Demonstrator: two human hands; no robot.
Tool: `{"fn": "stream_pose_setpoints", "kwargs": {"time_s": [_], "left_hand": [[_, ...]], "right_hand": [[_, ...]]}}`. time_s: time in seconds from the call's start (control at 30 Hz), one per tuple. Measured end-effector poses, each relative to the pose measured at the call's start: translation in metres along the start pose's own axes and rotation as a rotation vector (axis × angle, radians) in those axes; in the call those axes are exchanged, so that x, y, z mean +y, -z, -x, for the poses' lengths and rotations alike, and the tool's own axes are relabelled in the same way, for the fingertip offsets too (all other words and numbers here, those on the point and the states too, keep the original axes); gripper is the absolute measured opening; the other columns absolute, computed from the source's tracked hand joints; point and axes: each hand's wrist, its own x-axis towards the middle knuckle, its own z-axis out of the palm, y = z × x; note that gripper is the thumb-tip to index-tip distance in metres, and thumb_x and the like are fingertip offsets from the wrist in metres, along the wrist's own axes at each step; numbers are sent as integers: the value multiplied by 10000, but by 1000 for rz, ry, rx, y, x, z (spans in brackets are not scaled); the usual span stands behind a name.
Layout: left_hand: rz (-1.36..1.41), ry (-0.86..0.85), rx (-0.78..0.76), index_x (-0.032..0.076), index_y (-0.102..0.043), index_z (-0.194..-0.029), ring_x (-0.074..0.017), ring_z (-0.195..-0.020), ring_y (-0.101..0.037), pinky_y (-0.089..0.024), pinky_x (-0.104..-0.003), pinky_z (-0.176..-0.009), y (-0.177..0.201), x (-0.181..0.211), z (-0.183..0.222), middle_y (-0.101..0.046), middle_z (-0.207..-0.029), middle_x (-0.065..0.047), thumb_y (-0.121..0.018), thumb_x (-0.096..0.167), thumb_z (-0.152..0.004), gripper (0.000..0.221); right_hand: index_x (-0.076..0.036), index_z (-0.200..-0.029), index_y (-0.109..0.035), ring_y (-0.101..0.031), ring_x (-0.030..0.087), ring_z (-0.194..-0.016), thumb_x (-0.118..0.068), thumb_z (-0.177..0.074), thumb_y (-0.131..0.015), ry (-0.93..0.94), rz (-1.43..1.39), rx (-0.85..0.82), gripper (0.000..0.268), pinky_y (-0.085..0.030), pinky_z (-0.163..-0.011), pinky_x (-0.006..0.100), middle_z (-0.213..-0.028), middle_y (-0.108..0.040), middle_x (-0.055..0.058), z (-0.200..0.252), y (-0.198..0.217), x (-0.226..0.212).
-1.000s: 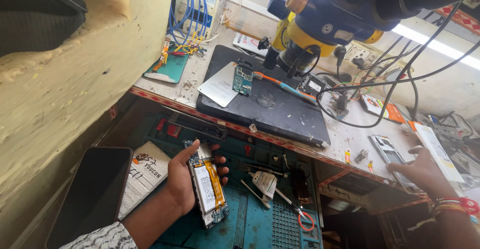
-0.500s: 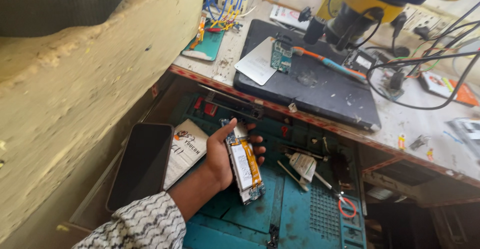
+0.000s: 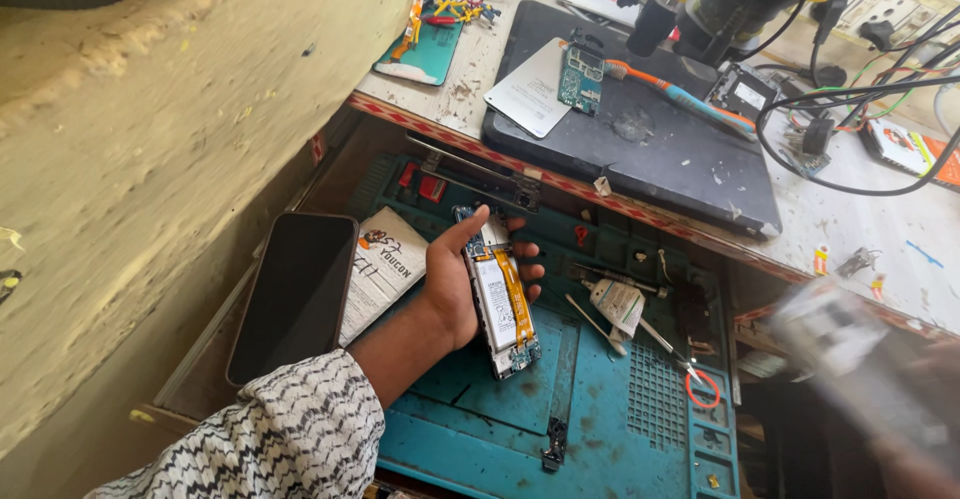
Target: The person assembles internal components into a mobile phone by hand, connecting a battery and circuit boards before fitting an internal frame and back cover.
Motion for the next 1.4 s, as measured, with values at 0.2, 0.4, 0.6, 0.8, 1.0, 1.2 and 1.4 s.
{"fn": "stream_pose_setpoints", "kwargs": {"time_s": [0.2,0.4,0.6,0.8,1.0,1.2,1.4], "left_hand": [[20,5,-27,113,-659,-1183,-286,-855,-695,-560,-481,-783,4,-3,-4,-702,-949,-111,-575,533,-919,504],[13,5,-13,111,-658,-1183,-284,-857,-696,-563,-480,-782,3,-2,-3,-703,-947,-110,-582,534,-912,508],[8,1,-21,111,-660,-1185,-282,-860,-695,-562,-480,-781,2,-1,-2,-701,-949,-105,-586,539,-911,514],[3,-4,-19,104,-659,-1186,-289,-864,-695,-567,-485,-790,2,-1,-2,-700,-954,-117,-583,539,-913,520],[-3,0,-8,106,-662,-1186,-289,-866,-693,-564,-482,-792,0,0,0,-702,-954,-116,-575,540,-914,520],[2,-1,-11,101,-661,-1178,-290,-867,-692,-564,-479,-792,-1,0,0,-700,-953,-119,-566,540,-919,519],[12,-7,-35,106,-654,-1196,-288,-871,-691,-562,-473,-791,3,-2,-2,-699,-956,-113,-557,548,-929,527]], "right_hand": [[-36,-1324,-518,-668,291,-1171,-170,-523,-964,207,-222,-184,926,-548,-984,440,-1153,-669,186,65,-110,-37],[-44,-1262,-543,-652,307,-1027,-329,-409,-1002,382,-107,-102,1010,-485,-968,441,-1041,-647,180,77,-170,-36],[-48,-1270,-537,-645,317,-1029,-386,-449,-958,407,-74,-67,982,-487,-925,460,-1067,-630,175,92,-163,-62],[-18,-1249,-508,-610,296,-1248,-286,-569,-899,501,-321,-4,830,-403,-1135,493,-1171,-680,169,98,-145,-68],[5,-1400,-355,-552,379,-1322,-123,-649,-801,317,-966,-160,883,-327,-1173,555,-1292,-626,297,90,-123,-49],[-37,-1515,-288,-521,482,-1342,-197,-719,-742,166,-1341,-489,930,-363,-1061,625,-1452,-488,343,46,-85,-38],[100,-1507,-386,-461,499,-1309,-362,-872,-661,37,-2027,-505,832,-391,-1031,652,-1405,-458,387,74,-67,-100]]}}
